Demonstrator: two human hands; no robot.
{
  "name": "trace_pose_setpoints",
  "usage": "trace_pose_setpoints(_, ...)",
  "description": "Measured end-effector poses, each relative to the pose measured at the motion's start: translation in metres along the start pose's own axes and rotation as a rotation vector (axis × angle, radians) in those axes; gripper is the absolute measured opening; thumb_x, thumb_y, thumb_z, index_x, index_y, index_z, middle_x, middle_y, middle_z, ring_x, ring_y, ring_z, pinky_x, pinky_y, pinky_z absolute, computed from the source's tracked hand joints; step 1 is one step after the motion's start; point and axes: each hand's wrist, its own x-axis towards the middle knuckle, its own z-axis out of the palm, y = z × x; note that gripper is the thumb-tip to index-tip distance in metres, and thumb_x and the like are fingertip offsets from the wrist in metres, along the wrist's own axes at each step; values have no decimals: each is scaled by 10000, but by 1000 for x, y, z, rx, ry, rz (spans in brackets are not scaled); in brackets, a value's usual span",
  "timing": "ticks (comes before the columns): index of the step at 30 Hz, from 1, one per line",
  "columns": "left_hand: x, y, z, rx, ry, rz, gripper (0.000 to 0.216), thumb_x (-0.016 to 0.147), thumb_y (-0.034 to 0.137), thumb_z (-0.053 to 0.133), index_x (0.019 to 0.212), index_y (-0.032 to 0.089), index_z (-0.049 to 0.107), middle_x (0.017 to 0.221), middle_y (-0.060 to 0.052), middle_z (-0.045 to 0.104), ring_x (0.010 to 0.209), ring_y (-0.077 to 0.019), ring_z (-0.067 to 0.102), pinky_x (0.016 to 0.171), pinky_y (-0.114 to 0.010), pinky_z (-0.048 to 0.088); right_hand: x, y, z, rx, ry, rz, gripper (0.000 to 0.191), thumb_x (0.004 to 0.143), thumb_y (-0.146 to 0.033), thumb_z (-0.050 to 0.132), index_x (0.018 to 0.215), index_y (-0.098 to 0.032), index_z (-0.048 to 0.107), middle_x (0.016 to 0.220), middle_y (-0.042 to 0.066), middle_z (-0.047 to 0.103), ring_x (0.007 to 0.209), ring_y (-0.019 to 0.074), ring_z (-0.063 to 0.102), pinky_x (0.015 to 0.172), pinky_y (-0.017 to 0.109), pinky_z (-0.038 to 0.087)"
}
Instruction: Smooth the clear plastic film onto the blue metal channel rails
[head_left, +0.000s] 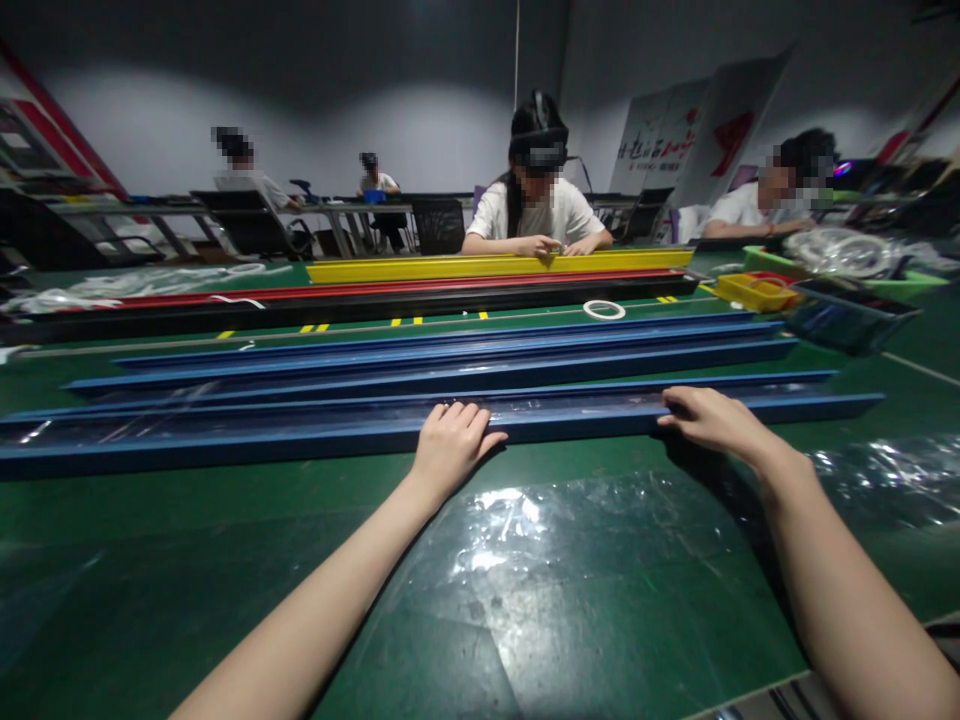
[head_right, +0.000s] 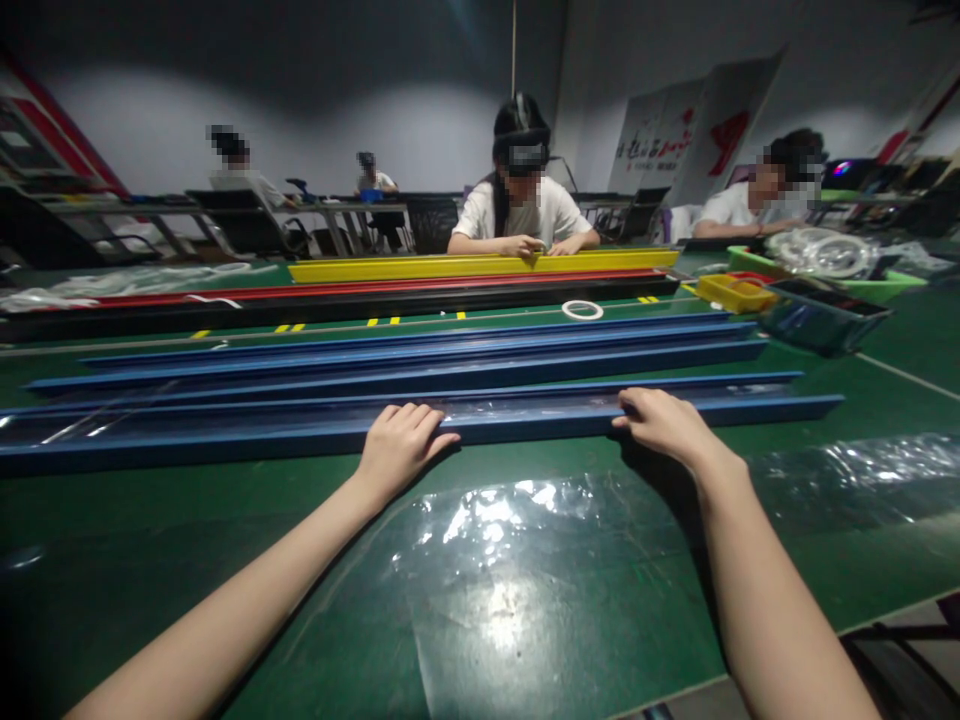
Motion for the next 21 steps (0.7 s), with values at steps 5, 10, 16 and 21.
trace_pose_setpoints(5, 0, 0, -1, 21, -9, -1, 372, 891, 470, 380, 776, 166, 560, 732, -56, 600, 692, -177, 515, 633, -308, 290, 3, 4, 1, 63, -20, -6, 222, 770, -432, 466, 750, -217, 517, 827, 41, 624, 756, 193, 562, 566, 253, 342)
trace_pose_setpoints(10, 0, 1, -1, 8, -27, -14, 375, 894, 471, 371, 763, 173, 556, 720, -55, 605, 682, -179, 519, 627, -312, 286, 4, 6, 2, 88, -6, -4, 216, 754, -426, 484, 749, -215, 532, 819, 46, 631, 745, 195, 567, 570, 258, 362)
trace_pose_setpoints(16, 0, 3, 0, 28, -49, -27, 390, 896, 480, 357, 755, 173, 553, 693, -46, 596, 666, -173, 515, 619, -308, 277, 3, 5, 3, 83, 4, 0, 225, 747, -435, 484, 740, -216, 532, 802, 41, 630, 731, 188, 568, 582, 257, 372)
trace_pose_setpoints(21, 1, 2, 0, 25, -48, -27, 387, 894, 483, 364, 756, 173, 551, 687, -37, 598, 661, -167, 520, 617, -304, 274, 3, 4, 1, 87, -4, 9, 237, 750, -446, 482, 761, -217, 539, 841, 41, 637, 763, 190, 573, 595, 254, 378)
